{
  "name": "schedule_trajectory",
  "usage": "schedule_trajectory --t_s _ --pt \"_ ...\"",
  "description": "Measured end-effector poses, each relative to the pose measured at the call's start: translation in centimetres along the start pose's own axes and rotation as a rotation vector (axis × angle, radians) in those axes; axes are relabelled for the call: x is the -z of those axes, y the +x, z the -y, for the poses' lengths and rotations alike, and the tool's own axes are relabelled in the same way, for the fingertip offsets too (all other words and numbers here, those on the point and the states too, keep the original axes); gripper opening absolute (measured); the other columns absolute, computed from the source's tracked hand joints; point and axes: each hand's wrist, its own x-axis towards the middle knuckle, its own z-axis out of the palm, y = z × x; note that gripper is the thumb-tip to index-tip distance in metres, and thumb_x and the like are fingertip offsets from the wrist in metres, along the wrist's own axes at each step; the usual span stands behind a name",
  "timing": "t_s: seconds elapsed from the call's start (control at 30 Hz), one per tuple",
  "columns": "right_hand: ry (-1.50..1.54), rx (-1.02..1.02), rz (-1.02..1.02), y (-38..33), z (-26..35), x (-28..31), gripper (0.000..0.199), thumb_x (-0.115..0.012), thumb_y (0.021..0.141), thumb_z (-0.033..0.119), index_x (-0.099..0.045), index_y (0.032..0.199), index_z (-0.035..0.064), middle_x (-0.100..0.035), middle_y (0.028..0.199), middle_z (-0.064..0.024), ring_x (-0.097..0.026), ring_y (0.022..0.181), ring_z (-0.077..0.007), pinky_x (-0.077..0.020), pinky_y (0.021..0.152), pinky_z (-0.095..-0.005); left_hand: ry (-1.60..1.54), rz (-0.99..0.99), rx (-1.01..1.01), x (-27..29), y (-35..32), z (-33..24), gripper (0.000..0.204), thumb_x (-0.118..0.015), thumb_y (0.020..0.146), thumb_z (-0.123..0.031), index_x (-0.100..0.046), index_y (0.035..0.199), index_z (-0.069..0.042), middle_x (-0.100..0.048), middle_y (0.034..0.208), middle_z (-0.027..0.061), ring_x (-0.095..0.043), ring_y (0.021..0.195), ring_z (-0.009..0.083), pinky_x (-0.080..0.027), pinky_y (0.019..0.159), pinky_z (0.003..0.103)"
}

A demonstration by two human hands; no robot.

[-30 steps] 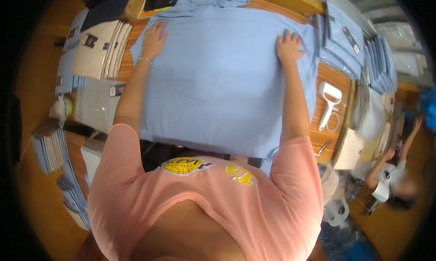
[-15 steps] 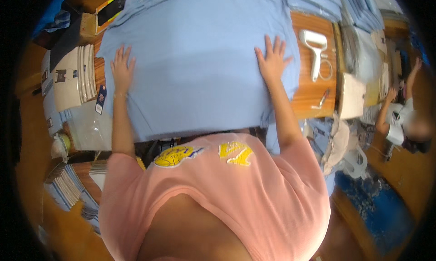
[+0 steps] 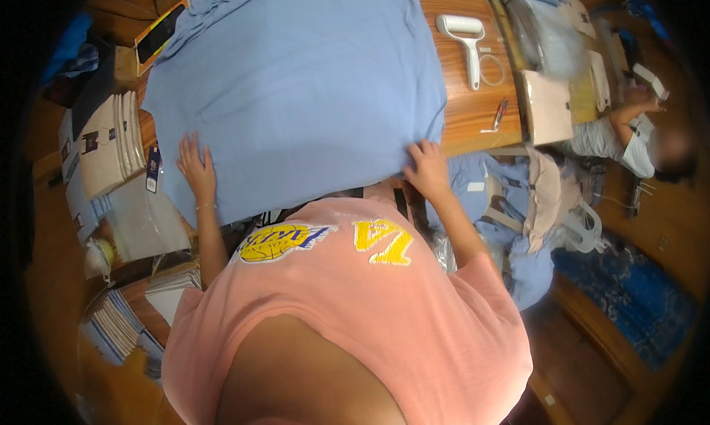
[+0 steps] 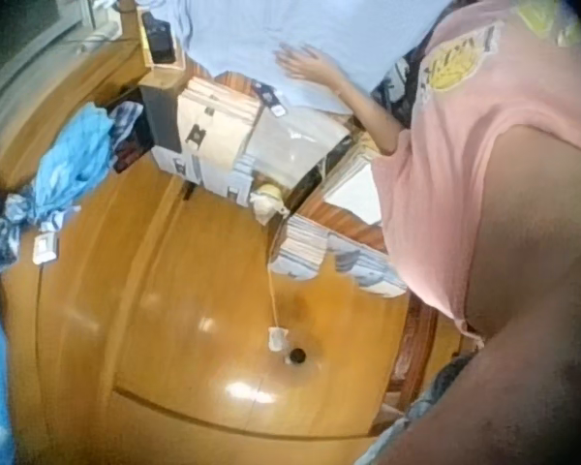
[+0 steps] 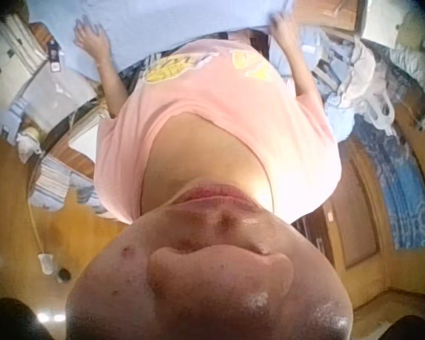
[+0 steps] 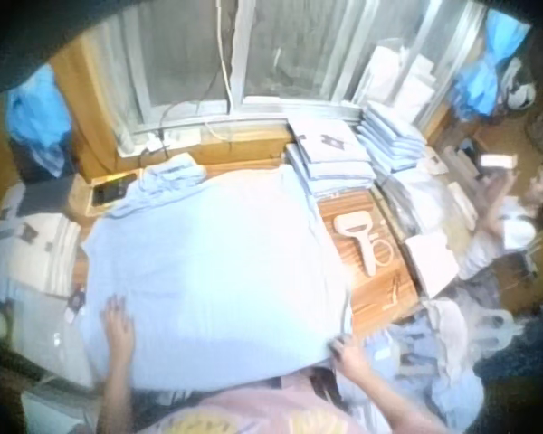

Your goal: The person folds shirts by placing them on a cardboard template, folding the sleeves and bottom, and then placing the folded shirts into plastic bags.

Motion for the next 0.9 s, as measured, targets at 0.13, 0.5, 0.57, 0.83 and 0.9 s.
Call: schedule_trajectory --t_s 0.13,0.5,0.57,0.83,0.9 --pt "-0.187 -0.222 0.248 -4.2 -8.7 -0.6 0.014 -0.059 0.073 0.008 -0.064 0.086 0.0069 -0.056 0.093 -0.0164 -0.056 0.088 -0.0349 -0.0464 0.073 -0.0429 0.021 -0.018 -0.025 0.2 -0.3 0.4 0.041 -0.048 0.089 -0.023 -0.047 0.129 -0.013 -0.037 0.139 0.0103 -0.029 0.131 0.03 -0.014 0.105 0.055" --pt "-0.291 0.176 -0.404 23.7 -2.8 -1.3 0.056 -0.042 0.088 0.053 -0.037 0.137 0.0251 -0.028 0.145 -0.0127 -0.02 0.136 -0.0303 -0.0142 0.105 -0.0589 0.111 -0.114 -0.159 -1.6 10.5 4.2 0.041 -0.046 0.091 -0.03 -0.046 0.129 -0.014 -0.042 0.135 0.0122 -0.033 0.128 0.0304 -0.025 0.101 0.053" --pt "-0.156 0.208 -0.404 25.6 -4.0 -0.9 0.058 -0.04 0.087 0.056 -0.034 0.138 0.0289 -0.028 0.145 -0.0092 -0.02 0.136 -0.0272 -0.0134 0.106 -0.0571 0.169 -0.092 -0.162 -1.8 10.1 3.8 0.042 -0.045 0.091 -0.032 -0.045 0.13 -0.016 -0.041 0.136 0.0115 -0.032 0.129 0.03 -0.024 0.102 0.053" --pt "-0.144 0.14 -0.264 18.0 -1.8 -2.8 0.062 -0.046 0.087 0.046 -0.03 0.141 0.0207 -0.021 0.148 -0.0138 -0.015 0.137 -0.0294 -0.007 0.107 -0.0567 0.132 -0.052 0.025 -0.9 1.7 1.6 0.047 -0.049 0.089 -0.025 -0.04 0.134 -0.014 -0.034 0.141 0.0121 -0.029 0.131 0.0295 -0.02 0.105 0.053" --pt "-0.096 0.145 -0.32 17.5 -1.7 -2.3 0.062 -0.045 0.088 0.047 -0.029 0.141 0.0183 -0.02 0.148 -0.0138 -0.015 0.137 -0.0297 -0.0079 0.106 -0.0578 -0.01 -0.059 0.013 0.1 2.0 1.6 0.049 -0.051 0.088 -0.022 -0.039 0.135 -0.013 -0.035 0.141 0.012 -0.03 0.131 0.0304 -0.019 0.106 0.051"
